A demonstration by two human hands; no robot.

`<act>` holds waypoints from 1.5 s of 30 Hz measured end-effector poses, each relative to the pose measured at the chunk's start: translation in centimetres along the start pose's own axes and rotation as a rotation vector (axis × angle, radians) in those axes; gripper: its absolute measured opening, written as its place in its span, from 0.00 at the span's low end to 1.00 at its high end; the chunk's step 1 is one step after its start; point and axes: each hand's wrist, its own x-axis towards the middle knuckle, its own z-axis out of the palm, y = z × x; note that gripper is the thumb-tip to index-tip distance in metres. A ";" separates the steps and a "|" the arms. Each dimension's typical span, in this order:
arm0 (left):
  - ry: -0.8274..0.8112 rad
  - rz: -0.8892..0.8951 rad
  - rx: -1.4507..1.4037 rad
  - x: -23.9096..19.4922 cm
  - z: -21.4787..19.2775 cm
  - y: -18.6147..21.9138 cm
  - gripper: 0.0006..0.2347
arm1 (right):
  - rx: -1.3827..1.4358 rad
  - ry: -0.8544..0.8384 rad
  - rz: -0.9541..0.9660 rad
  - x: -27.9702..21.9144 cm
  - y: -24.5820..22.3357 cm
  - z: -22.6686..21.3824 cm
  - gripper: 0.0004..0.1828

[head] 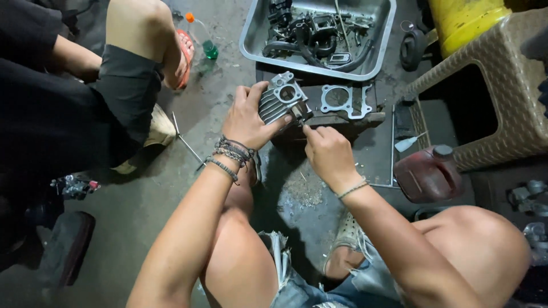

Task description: The person aligns a cylinder head with a cylinder block, places a gasket between them, and secures the assembly using a wrench to tighten bolts. The person handles the engine components and tools while sitting on the floor.

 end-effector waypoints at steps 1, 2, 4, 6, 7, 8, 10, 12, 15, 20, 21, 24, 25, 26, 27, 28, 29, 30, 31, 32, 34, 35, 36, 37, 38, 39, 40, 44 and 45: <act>-0.006 -0.007 0.001 -0.1 0.1 -0.1 0.35 | 0.005 -0.007 0.004 0.1 -0.1 0.6 0.13; -0.001 0.023 0.021 -0.1 0.3 -0.2 0.35 | 0.031 0.001 0.052 0.3 -0.2 1.1 0.13; 0.008 0.060 0.048 0.0 0.4 -0.4 0.35 | 0.058 0.019 0.101 0.5 -0.5 1.7 0.14; 0.001 0.061 0.043 0.0 0.4 -0.6 0.35 | 0.141 0.035 0.207 0.5 -1.3 1.5 0.12; 0.003 0.062 0.045 0.0 0.3 -0.5 0.35 | 0.141 0.038 0.205 0.1 -1.6 1.0 0.12; 0.006 0.073 0.041 -0.1 0.3 -0.5 0.35 | 0.166 0.055 0.222 -0.2 -1.9 0.6 0.12; 0.009 0.075 0.032 -0.1 0.5 -0.3 0.35 | 0.190 0.064 0.235 -0.3 -1.6 0.6 0.13; 0.010 0.078 0.056 0.1 0.6 -0.4 0.36 | 0.161 0.099 0.204 0.2 -1.2 1.8 0.13; 0.025 0.074 0.042 0.0 0.8 -0.4 0.36 | 0.145 0.078 0.216 0.7 -1.1 1.8 0.12; 0.014 0.055 0.046 0.1 0.7 0.1 0.36 | 0.163 0.075 0.254 0.0 -2.3 -0.1 0.11; 0.016 0.055 0.060 0.0 0.7 0.1 0.36 | 0.181 0.080 0.275 0.3 -2.7 -0.1 0.10; -0.009 0.039 0.068 -0.2 0.4 0.0 0.36 | 0.122 0.099 0.290 1.0 -1.9 2.2 0.10; -0.007 0.042 0.066 -0.3 0.3 -0.1 0.36 | 0.118 0.101 0.289 0.7 -2.1 1.7 0.10; -0.032 0.038 0.053 -0.4 0.1 -0.1 0.37 | 0.110 0.090 0.309 0.4 -2.3 1.2 0.10; -0.056 0.038 0.037 -0.2 0.0 0.0 0.37 | 0.096 0.082 0.329 0.3 -2.2 0.6 0.10; -0.053 0.046 0.032 0.2 0.0 0.0 0.37 | 0.088 0.087 0.328 0.4 -2.0 0.5 0.10; -0.060 0.042 0.027 0.1 0.2 -0.1 0.37 | 0.097 0.086 0.359 0.0 -2.1 0.3 0.09; -0.068 0.038 0.023 0.0 0.3 -0.3 0.38 | 0.107 0.084 0.390 -0.4 -2.1 0.1 0.07; -0.072 0.039 0.022 0.0 0.4 -0.3 0.38 | 0.105 0.082 0.393 -0.1 -1.9 0.8 0.07; -0.069 0.040 0.021 0.0 0.5 -0.3 0.38 | 0.076 0.083 0.387 0.1 -1.7 1.4 0.08; -0.063 0.046 0.023 -0.2 0.5 -0.4 0.38 | 0.045 0.089 0.380 0.4 -1.9 1.5 0.09; -0.063 0.049 0.013 -0.1 0.4 -0.4 0.38 | 0.065 0.069 0.390 0.7 -2.2 1.0 0.08; -0.063 0.051 0.003 -0.1 0.3 -0.4 0.38 | 0.085 0.048 0.401 0.9 -2.4 0.4 0.07; -0.055 0.068 -0.005 0.1 0.2 -0.3 0.38 | 0.070 0.061 0.397 0.4 -2.4 0.5 0.07; -0.069 0.045 0.008 0.3 0.2 -0.3 0.39 | 0.056 0.082 0.369 -0.2 -2.3 0.6 0.09; -0.086 0.013 0.020 0.1 0.3 -0.3 0.39 | 0.046 0.094 0.340 -0.9 -2.4 0.7 0.11; -0.081 0.020 0.012 0.3 0.3 -0.2 0.39 | 0.036 0.098 0.336 -0.5 -2.4 0.3 0.11; -0.073 0.010 -0.002 0.3 0.7 -0.7 0.38 | 0.121 0.102 0.333 0.1 -2.5 0.2 0.15; -0.071 0.013 0.003 0.5 0.8 -0.9 0.38 | 0.153 0.119 0.322 0.2 -2.4 0.6 0.15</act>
